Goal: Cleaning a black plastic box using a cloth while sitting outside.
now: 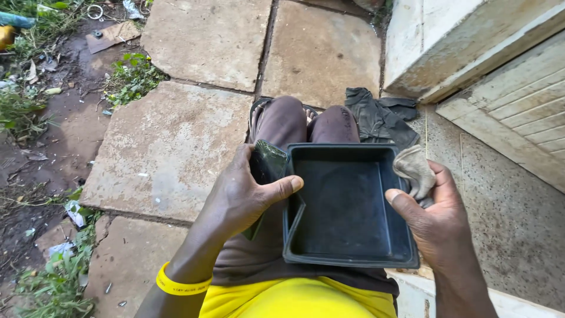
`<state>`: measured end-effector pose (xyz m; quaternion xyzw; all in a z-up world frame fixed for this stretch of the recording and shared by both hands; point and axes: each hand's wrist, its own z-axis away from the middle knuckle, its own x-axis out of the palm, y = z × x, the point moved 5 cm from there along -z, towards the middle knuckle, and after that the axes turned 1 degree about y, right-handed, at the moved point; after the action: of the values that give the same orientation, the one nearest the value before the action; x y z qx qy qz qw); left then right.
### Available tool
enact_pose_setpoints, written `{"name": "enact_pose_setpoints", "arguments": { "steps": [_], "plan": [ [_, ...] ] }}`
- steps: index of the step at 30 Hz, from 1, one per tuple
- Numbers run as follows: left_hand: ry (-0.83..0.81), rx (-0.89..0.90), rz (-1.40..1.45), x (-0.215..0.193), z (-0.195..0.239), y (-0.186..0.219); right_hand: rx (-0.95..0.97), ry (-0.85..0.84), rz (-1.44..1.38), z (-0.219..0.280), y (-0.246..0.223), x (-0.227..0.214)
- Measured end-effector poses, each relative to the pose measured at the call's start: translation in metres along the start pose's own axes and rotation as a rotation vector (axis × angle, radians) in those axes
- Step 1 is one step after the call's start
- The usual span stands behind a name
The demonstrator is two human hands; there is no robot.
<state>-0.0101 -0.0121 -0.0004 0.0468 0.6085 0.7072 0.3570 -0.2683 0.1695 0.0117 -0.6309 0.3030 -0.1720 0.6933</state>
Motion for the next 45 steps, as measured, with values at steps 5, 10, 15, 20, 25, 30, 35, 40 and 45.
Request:
{"name": "enact_pose_setpoints", "arguments": {
  "steps": [5, 10, 15, 20, 25, 30, 35, 40, 45],
  "plan": [
    [0.091, 0.105, -0.109, 0.002, 0.015, -0.009, 0.209, 0.102, 0.067, -0.011, 0.007, -0.033],
    [-0.096, 0.233, -0.421, 0.025, 0.049, 0.003, 0.226, 0.167, -0.115, -0.005, 0.041, -0.069],
    [-0.381, 0.273, -0.536, 0.032, 0.046, 0.021, 0.246, 0.246, -0.271, -0.007, 0.041, -0.063],
    [-0.299, 0.437, -0.208, 0.03, 0.043, 0.013, 0.177, 0.14, -0.278, -0.011, 0.037, -0.052],
    [-0.187, 0.239, 0.035, 0.02, 0.027, -0.002, 0.08, 0.187, -0.186, -0.025, 0.037, -0.039],
    [-0.147, 0.157, 0.343, 0.025, 0.014, -0.014, -0.088, 0.182, -0.226, -0.032, 0.014, 0.004],
    [-0.101, 0.07, 0.075, 0.017, 0.0, 0.028, -0.522, 0.264, 0.055, 0.001, -0.028, 0.047],
    [0.236, 0.331, -0.205, 0.017, 0.004, 0.063, -0.683, 0.376, 0.225, 0.015, -0.035, 0.069],
    [0.45, 0.712, -0.178, 0.03, 0.026, 0.073, -0.863, 0.581, 0.605, 0.032, -0.045, 0.09]
  ]
}}
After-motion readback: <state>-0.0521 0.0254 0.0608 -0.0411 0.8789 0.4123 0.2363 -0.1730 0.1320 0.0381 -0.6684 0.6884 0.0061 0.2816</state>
